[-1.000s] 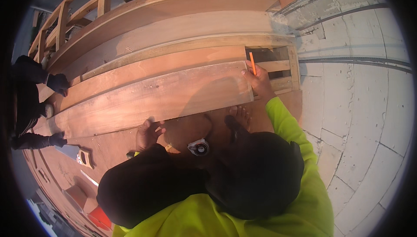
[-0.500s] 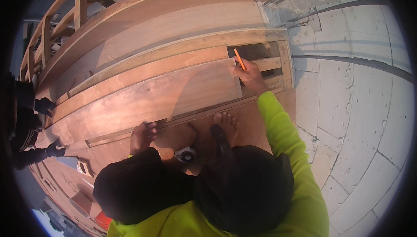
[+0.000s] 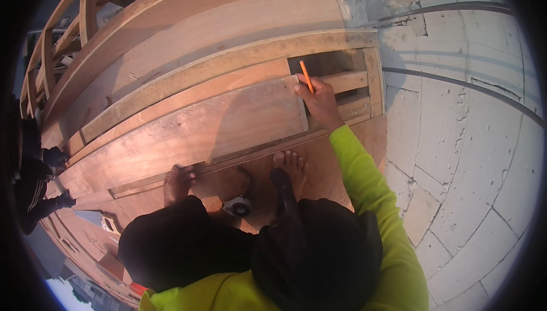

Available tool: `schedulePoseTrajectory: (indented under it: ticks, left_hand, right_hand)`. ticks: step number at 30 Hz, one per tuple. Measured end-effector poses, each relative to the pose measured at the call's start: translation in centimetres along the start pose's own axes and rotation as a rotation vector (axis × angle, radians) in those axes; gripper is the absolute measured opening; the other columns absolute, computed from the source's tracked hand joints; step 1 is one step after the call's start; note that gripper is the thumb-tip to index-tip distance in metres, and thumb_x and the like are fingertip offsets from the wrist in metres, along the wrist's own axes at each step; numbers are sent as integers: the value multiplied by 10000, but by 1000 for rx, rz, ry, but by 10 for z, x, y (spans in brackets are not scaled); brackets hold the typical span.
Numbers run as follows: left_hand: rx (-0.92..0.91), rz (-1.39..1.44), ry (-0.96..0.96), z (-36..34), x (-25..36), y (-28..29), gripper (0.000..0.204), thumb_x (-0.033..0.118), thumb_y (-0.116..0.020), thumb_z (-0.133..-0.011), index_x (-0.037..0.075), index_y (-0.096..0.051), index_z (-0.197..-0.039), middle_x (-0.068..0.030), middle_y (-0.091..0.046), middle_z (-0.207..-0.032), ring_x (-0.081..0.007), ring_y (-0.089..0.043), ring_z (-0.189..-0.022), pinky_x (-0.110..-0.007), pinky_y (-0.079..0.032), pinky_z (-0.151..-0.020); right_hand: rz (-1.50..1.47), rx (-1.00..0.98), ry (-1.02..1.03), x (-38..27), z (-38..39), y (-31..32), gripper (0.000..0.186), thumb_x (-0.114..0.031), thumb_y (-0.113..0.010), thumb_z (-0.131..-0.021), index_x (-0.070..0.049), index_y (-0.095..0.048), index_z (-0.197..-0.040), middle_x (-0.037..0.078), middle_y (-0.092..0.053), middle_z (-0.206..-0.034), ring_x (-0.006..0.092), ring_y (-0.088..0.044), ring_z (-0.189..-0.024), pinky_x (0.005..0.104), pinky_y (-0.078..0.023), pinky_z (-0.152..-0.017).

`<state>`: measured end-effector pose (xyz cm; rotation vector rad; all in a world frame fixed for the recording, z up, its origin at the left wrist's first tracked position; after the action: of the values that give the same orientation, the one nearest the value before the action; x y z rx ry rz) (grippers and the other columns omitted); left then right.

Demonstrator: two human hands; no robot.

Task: The person positions a wooden panel into a curved wooden frame, marks it with a pencil, measures with a tape measure, and cuts it with a hand saw. The person then fits the cut panel into the frame.

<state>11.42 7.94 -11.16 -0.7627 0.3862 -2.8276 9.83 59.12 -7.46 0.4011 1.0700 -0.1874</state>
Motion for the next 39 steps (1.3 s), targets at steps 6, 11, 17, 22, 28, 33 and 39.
schedulePoseTrajectory:
  ticks: [6, 11, 17, 22, 28, 33, 39]
  left_hand:
    - [6, 22, 2, 1, -1, -1, 328, 405, -648, -978, 104, -625, -1108, -187, -725, -1086, -269, -718, -859, -391, -602, -714]
    - [12, 42, 21, 0, -4, 4, 392, 456, -676, -936, 110, -623, -1113, -176, -726, -1069, -274, -721, -878, -400, -604, -726]
    - [7, 71, 29, -1, -6, 7, 384, 455, -678, -931, 118, -621, -1107, -181, -722, -1080, -289, -722, -906, -414, -605, -737]
    - [17, 80, 28, -1, -7, 8, 383, 452, -685, -925, 118, -620, -1102, -183, -726, -1070, -296, -724, -893, -414, -606, -738]
    - [15, 62, 19, -1, -5, 9, 375, 449, -671, -937, 117, -619, -1102, -191, -726, -1073, -300, -727, -885, -417, -608, -730]
    - [4, 67, 16, 0, -1, 2, 378, 446, -664, -943, 102, -620, -1093, -190, -729, -1063, -291, -730, -874, -406, -613, -719]
    - [47, 25, 22, 6, 5, -8, 396, 447, -666, -941, 70, -631, -1059, -189, -732, -1063, -278, -729, -869, -399, -617, -727]
  right_hand:
    - [-10, 27, 24, -1, 0, 0, 355, -128, -700, -952, 53, -658, -1255, 30, -655, -1037, 82, -603, -960, 243, -484, -859]
    - [24, 33, 59, -3, -1, -1, 343, -125, -701, -947, 47, -667, -1241, 24, -666, -1014, 75, -595, -946, 241, -477, -845]
    - [-21, 6, 17, 0, -4, -2, 347, -134, -709, -940, 53, -669, -1230, 19, -660, -982, 74, -590, -919, 242, -478, -837]
    - [27, -1, 43, -2, -5, -2, 350, -138, -709, -943, 69, -662, -1221, 16, -649, -975, 74, -590, -907, 240, -480, -828]
    - [33, -50, 18, -3, -5, -3, 355, -83, -690, -966, 39, -644, -1297, 14, -695, -1132, 67, -618, -976, 225, -506, -875]
    - [18, -29, 44, -7, -6, -1, 344, -105, -696, -959, 29, -659, -1274, 0, -683, -1032, 53, -601, -878, 219, -498, -782]
    - [4, -36, -93, 0, -8, -1, 353, -142, -708, -948, 15, -672, -1262, -11, -663, -964, 54, -580, -866, 222, -476, -787]
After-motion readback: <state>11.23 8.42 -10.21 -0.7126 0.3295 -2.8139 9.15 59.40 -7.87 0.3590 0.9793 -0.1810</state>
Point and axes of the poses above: each hand's wrist, its own z-axis away from the middle knuckle, its own y-axis out of the back of the hand, x = y × z, the point moved 6 cm from there along -z, towards the middle knuckle
